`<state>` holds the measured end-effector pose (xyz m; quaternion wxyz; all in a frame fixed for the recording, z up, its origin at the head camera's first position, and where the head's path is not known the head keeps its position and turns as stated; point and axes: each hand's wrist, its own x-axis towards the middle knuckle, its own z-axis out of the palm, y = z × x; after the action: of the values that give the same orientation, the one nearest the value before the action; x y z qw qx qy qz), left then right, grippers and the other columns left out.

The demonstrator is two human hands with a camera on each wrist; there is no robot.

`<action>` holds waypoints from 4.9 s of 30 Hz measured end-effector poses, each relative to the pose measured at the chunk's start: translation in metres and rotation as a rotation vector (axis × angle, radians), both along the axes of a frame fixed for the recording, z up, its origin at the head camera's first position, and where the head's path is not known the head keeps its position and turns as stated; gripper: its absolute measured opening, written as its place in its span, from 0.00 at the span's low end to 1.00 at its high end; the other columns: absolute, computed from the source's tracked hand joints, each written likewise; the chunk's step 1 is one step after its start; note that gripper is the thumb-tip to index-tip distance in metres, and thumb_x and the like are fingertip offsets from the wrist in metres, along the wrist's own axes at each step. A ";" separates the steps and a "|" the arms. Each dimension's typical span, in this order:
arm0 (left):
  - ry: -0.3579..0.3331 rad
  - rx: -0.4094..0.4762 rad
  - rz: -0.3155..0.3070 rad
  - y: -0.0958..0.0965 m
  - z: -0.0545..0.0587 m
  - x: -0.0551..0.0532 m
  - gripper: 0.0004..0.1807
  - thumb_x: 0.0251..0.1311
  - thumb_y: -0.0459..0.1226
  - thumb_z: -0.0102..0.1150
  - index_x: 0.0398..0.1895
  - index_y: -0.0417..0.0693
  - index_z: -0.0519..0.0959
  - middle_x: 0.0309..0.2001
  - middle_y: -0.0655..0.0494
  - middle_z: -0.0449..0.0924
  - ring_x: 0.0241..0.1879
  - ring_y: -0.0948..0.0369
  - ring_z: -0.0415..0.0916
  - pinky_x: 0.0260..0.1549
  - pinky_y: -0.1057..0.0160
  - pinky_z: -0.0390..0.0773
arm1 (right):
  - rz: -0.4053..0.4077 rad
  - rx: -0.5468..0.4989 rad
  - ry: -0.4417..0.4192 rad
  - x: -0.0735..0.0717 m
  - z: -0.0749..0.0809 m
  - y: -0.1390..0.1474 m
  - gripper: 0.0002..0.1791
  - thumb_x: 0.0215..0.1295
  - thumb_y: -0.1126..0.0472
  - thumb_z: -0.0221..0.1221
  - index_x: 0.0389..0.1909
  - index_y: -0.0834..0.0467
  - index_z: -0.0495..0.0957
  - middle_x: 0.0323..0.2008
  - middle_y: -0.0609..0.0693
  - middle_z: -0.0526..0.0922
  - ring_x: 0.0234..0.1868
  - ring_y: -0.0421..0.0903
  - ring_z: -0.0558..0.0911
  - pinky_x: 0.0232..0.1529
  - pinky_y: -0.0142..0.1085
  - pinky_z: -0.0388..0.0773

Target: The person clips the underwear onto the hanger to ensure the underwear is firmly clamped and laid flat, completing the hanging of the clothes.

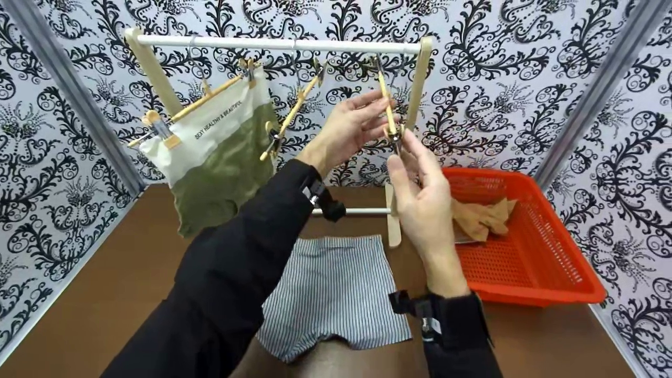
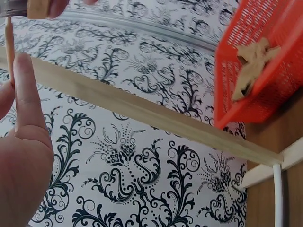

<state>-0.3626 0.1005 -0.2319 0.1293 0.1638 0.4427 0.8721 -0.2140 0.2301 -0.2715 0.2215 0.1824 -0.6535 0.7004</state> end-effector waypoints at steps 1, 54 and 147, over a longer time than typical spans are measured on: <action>-0.004 0.008 0.002 -0.001 0.002 0.001 0.17 0.66 0.27 0.60 0.58 0.43 0.80 0.45 0.38 0.85 0.38 0.50 0.87 0.39 0.59 0.86 | -0.002 0.007 0.011 0.000 0.000 -0.001 0.30 0.74 0.62 0.58 0.75 0.59 0.64 0.74 0.59 0.64 0.70 0.53 0.70 0.60 0.33 0.74; -0.160 0.230 0.194 -0.063 -0.149 0.103 0.25 0.66 0.25 0.60 0.64 0.36 0.67 0.46 0.40 0.82 0.34 0.52 0.87 0.37 0.60 0.85 | -0.422 0.591 0.284 0.036 -0.087 -0.032 0.24 0.47 0.65 0.80 0.48 0.59 0.87 0.41 0.50 0.89 0.35 0.45 0.87 0.35 0.23 0.80; -0.061 -0.245 0.488 -0.189 -0.189 0.088 0.11 0.70 0.39 0.58 0.48 0.42 0.82 0.35 0.58 0.80 0.32 0.64 0.75 0.45 0.57 0.72 | -0.053 0.078 -0.395 -0.044 -0.137 0.004 0.25 0.66 0.60 0.68 0.58 0.71 0.78 0.41 0.46 0.88 0.36 0.41 0.86 0.39 0.32 0.84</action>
<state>-0.2742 -0.0887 -0.4208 -0.0524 0.0092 0.5670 0.8220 -0.2575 0.2339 -0.4088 0.1001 0.0325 -0.7156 0.6906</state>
